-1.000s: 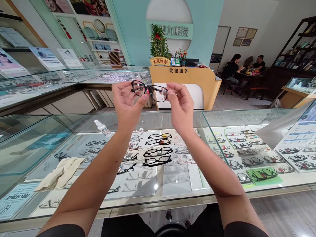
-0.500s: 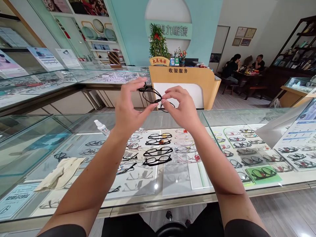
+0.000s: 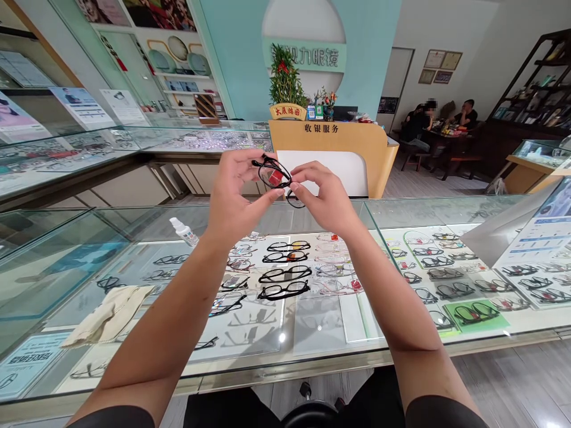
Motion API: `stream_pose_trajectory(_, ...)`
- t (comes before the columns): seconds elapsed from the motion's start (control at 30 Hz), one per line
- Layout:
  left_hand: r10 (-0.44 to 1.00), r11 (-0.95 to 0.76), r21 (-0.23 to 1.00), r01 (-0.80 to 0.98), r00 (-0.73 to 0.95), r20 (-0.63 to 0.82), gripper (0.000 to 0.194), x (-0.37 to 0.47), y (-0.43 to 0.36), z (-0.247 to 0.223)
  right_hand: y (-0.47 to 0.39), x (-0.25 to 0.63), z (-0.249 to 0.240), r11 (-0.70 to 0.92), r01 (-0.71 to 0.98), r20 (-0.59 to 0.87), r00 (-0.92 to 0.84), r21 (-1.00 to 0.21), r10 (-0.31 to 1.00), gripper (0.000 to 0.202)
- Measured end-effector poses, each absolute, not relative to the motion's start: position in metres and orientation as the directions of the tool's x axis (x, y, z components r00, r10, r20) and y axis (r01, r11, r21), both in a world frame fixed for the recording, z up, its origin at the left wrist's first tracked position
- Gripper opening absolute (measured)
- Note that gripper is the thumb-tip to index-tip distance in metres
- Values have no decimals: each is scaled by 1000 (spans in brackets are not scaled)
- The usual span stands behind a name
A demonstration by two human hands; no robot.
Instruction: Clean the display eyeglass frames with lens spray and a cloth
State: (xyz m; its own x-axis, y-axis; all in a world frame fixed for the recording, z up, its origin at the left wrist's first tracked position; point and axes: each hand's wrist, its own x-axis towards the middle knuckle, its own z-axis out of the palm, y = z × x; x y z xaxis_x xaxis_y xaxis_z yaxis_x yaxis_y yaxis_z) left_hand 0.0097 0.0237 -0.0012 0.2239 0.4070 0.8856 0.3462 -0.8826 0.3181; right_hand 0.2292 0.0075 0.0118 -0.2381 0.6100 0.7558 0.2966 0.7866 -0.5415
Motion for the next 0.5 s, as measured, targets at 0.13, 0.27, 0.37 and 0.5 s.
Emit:
stream_pose_trajectory(0.13,479,-861,407,306,217,850,69,7,30,-3,8,228,12,763,245,726,-239,-598,645,21)
stream_pose_trajectory(0.27,522,-851,483,207,221,824,73,4,38,-4,10,224,10,675,109,630,-275,-730,726,33)
stream_pose_trajectory(0.37,551,-834,542,108,228,803,76,4,40,-4,12,222,8,610,28,578,-285,-792,765,43)
stream_pose_trajectory(0.5,602,-794,605,61,210,770,81,5,41,-3,13,221,7,572,-6,549,-287,-820,785,47)
